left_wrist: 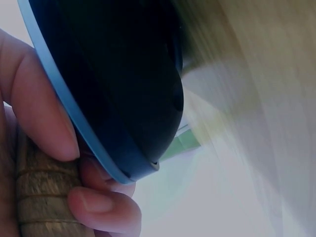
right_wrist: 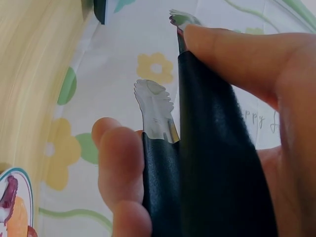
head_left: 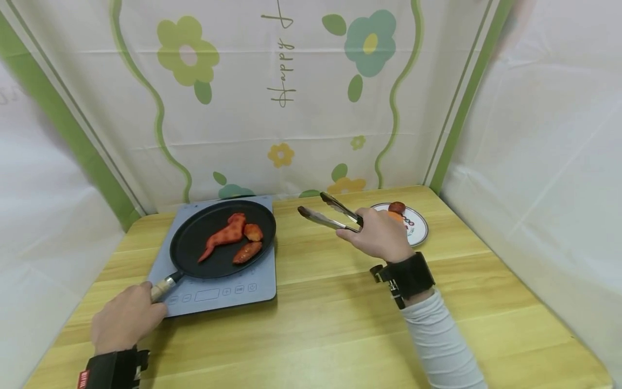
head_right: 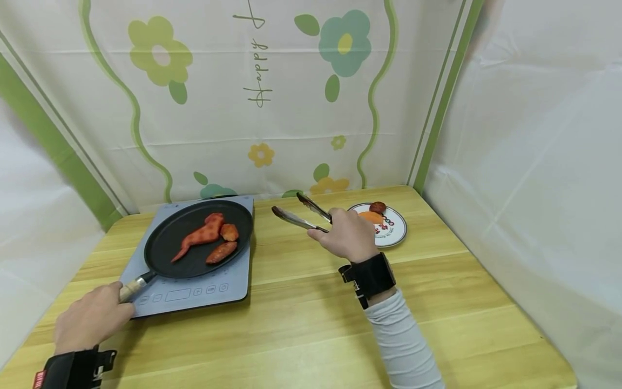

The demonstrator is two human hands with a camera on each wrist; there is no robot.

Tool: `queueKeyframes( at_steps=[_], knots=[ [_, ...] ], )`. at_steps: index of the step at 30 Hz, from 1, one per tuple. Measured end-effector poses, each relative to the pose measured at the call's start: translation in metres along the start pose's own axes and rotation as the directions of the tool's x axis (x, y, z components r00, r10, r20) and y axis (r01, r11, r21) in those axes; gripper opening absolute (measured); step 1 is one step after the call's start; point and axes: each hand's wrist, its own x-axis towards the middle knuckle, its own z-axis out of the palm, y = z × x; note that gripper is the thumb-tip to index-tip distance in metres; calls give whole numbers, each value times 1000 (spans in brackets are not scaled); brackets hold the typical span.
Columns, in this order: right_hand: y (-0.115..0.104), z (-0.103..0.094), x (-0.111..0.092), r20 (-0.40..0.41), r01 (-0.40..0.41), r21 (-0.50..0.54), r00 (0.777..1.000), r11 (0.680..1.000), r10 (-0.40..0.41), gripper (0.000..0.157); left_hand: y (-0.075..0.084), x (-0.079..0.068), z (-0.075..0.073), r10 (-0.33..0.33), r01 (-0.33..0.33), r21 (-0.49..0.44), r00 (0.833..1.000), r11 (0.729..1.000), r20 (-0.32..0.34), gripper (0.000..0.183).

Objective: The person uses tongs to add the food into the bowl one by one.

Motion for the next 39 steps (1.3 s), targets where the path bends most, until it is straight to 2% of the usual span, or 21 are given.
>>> queueKeyframes(
  at_steps=[6, 16, 24, 28, 33, 39],
  knots=[
    [9, 0, 3, -6, -39, -22, 999, 999, 39, 55, 2, -1, 0, -2, 2, -2, 1000, 1000, 5, 13],
    [26, -6, 6, 33, -115, 9, 993, 993, 114, 55, 0, -1, 1, 13, -13, 0, 1000, 1000, -4, 12],
    [40, -11, 7, -24, -142, -51, 990, 989, 141, 61, 0, -1, 0, 21, -21, 1, 1000, 1000, -16, 12],
    [45, -13, 8, -29, -136, -45, 990, 990, 135, 61, 0, -1, 0, 23, -23, -1, 1000, 1000, -21, 12],
    [48, -15, 7, 5, -164, -7, 987, 986, 164, 61, 0, -1, 0, 27, -27, 1, 999, 1000, -20, 13],
    [53, -15, 7, 26, -198, -12, 980, 980, 198, 67, 0, -2, 1, 29, -29, 2, 999, 1000, -22, 12]
  ],
)
